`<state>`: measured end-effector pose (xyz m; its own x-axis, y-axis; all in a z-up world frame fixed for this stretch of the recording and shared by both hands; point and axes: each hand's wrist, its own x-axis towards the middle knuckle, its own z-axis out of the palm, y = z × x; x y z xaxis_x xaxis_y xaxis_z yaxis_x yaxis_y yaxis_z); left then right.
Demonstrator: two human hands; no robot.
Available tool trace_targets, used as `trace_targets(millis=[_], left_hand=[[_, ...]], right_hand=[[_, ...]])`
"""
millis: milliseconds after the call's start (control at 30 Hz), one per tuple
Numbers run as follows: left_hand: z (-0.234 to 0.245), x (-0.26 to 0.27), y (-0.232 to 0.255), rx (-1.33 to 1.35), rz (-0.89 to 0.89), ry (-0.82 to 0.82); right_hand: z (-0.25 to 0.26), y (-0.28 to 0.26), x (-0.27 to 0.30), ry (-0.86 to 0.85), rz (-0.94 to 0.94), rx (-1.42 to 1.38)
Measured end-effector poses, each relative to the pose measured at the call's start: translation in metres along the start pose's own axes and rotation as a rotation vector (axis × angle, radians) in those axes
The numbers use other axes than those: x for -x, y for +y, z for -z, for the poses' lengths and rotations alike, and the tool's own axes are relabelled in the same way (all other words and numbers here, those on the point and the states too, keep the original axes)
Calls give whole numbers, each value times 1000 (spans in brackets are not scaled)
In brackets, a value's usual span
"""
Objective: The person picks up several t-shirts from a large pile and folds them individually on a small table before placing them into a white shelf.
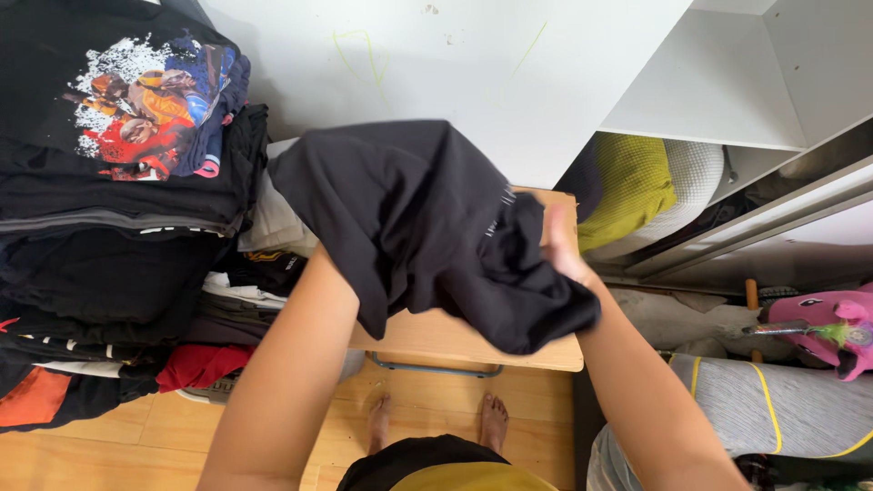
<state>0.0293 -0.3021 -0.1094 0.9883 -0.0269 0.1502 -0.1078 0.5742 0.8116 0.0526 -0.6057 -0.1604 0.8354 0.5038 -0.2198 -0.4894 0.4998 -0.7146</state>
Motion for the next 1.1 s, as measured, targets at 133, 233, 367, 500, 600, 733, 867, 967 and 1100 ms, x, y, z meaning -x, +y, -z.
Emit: trace_targets(millis=[133, 233, 367, 500, 600, 733, 867, 967, 1100], left_hand=[[21, -7, 29, 72, 7, 56], [20, -4, 26, 64, 33, 14], [18, 1, 20, 19, 40, -5], [46, -10, 37, 97, -11, 161], [77, -21, 61, 155, 47, 221], [117, -13, 91, 157, 263, 190], [139, -9, 106, 124, 348, 223], [139, -6, 114, 81, 389, 220], [139, 6, 120, -21, 331, 248]], right_hand=[[-2, 3, 7, 10, 16, -43], [-12, 16, -5, 46, 61, -57], [-10, 8, -5, 62, 106, -75], [16, -27, 10, 85, 122, -20], [40, -71, 12, 189, 37, 155], [50, -130, 23, 423, -164, 187], [32, -161, 36, 583, -202, 230], [24, -174, 49, 537, -9, 368], [50, -191, 55, 414, 251, 687]])
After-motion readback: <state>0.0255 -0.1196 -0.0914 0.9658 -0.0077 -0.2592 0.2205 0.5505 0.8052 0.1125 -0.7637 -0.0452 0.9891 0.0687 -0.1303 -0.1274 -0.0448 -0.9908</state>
